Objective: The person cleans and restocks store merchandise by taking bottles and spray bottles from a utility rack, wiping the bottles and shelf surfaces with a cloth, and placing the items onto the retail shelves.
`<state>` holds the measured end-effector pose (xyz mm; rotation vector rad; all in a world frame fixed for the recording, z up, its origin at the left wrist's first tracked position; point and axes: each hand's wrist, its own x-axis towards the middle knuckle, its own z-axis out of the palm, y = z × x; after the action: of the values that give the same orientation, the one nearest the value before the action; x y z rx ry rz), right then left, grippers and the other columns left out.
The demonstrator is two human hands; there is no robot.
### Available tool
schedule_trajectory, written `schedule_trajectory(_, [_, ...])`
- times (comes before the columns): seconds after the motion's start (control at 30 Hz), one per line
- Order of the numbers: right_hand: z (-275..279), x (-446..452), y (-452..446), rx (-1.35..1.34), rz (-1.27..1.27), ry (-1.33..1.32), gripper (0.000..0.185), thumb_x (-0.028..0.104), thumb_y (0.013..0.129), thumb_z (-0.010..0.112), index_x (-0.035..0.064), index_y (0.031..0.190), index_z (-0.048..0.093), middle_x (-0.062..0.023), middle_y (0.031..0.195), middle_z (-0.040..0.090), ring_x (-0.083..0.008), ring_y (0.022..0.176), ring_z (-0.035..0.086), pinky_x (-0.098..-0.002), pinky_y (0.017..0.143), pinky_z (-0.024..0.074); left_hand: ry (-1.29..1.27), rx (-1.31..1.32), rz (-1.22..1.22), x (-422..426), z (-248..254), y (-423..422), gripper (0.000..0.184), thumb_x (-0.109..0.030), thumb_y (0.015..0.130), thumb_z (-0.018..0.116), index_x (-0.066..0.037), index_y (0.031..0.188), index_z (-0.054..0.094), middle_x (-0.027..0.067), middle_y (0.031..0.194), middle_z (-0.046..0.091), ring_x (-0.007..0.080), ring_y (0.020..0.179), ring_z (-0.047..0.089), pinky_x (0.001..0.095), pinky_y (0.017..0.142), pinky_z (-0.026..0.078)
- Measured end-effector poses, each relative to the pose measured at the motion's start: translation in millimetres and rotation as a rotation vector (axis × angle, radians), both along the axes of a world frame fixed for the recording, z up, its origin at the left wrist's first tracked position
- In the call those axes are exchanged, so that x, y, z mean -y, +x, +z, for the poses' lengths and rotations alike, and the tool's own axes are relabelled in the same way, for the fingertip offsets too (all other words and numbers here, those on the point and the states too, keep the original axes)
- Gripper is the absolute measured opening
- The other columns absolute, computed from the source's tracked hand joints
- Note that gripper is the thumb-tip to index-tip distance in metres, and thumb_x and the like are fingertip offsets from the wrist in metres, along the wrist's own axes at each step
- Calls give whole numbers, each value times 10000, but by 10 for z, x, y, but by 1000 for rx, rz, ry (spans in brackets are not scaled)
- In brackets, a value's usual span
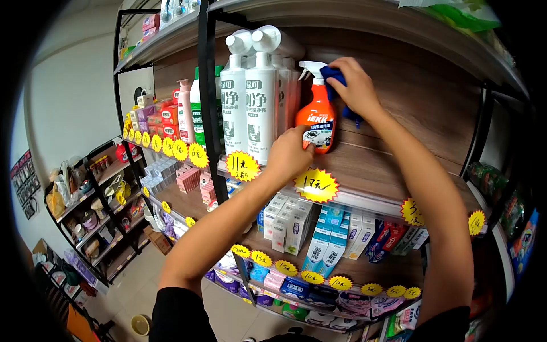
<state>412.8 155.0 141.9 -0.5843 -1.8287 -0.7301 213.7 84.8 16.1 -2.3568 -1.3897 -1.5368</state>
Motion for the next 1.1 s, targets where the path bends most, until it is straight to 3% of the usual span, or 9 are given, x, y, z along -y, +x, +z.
schedule_trajectory(0.07, [-40,-158,-88,193,-19,116,293,141,854,715,46,1120,636,-126,1177,623,-363,1063,605,-425,931,500,22,42,-11,183,-6,30,431,-185,886,679,26,1255,604,244,1141,671,373,1083,659,403,923,530])
schedule_trajectory(0.23, [-399,-404,-228,284,-87,18,394,110,860,668,10,1240,633,-120,1317,585,-302,1229,503,-399,1059,433,2,190,-99,500,-155,-97,369,-157,905,683,23,1221,621,188,1199,659,284,1137,651,372,943,546])
schedule_trajectory(0.33, [-514,-300,-219,404,-84,-122,346,37,850,604,12,1192,648,-117,1257,594,-310,1161,518,-399,1016,453,-105,348,-177,711,-280,-253,356,-151,916,679,20,1222,622,159,1218,659,252,1167,635,368,943,543])
schedule_trajectory(0.6, [-741,17,-137,556,-42,-250,224,26,841,631,42,1059,679,-90,1124,597,-303,1092,530,-397,953,477,-169,441,-266,1173,-773,-660,335,-142,926,695,14,1214,628,109,1208,663,175,1124,623,343,946,524])
schedule_trajectory(0.73, [-792,110,-123,756,-126,-489,226,74,824,670,83,1047,705,-83,1090,657,-292,1054,585,-391,929,492,-190,571,-344,1400,-1098,-918,293,-133,914,700,-11,1175,645,113,1086,672,193,1027,653,326,867,549])
schedule_trajectory(0.83, [-661,224,-100,889,-350,-899,333,121,746,684,117,1075,733,-136,1079,720,-318,1004,677,-421,865,532,-363,577,-339,1596,-1388,-1279,308,-119,913,704,-15,1196,642,95,1081,671,157,1000,646,300,868,526])
schedule_trajectory(0.9, [-494,411,-56,766,-710,-879,304,78,729,665,108,1017,758,-167,1047,720,-337,995,681,-442,837,542,-399,608,-374,1732,-1607,-1530,305,-131,920,699,-12,1196,642,88,1087,677,149,993,645,300,863,526])
schedule_trajectory(0.97, [-382,433,116,549,-816,-770,316,68,711,680,97,1014,767,-189,1049,717,-361,965,688,-445,831,551,-498,624,-354,1886,-1810,-1846,297,-119,923,693,-10,1194,640,85,1083,679,148,1009,645,297,873,527])
schedule_trajectory(1.1, [-214,1145,-227,109,-500,-471,262,111,784,677,56,1037,718,-173,1101,700,-341,1074,648,-416,946,506,-600,719,-404,2142,-2363,-2563,257,-47,928,659,-15,1182,634,58,1049,670,131,1005,635,287,875,526])
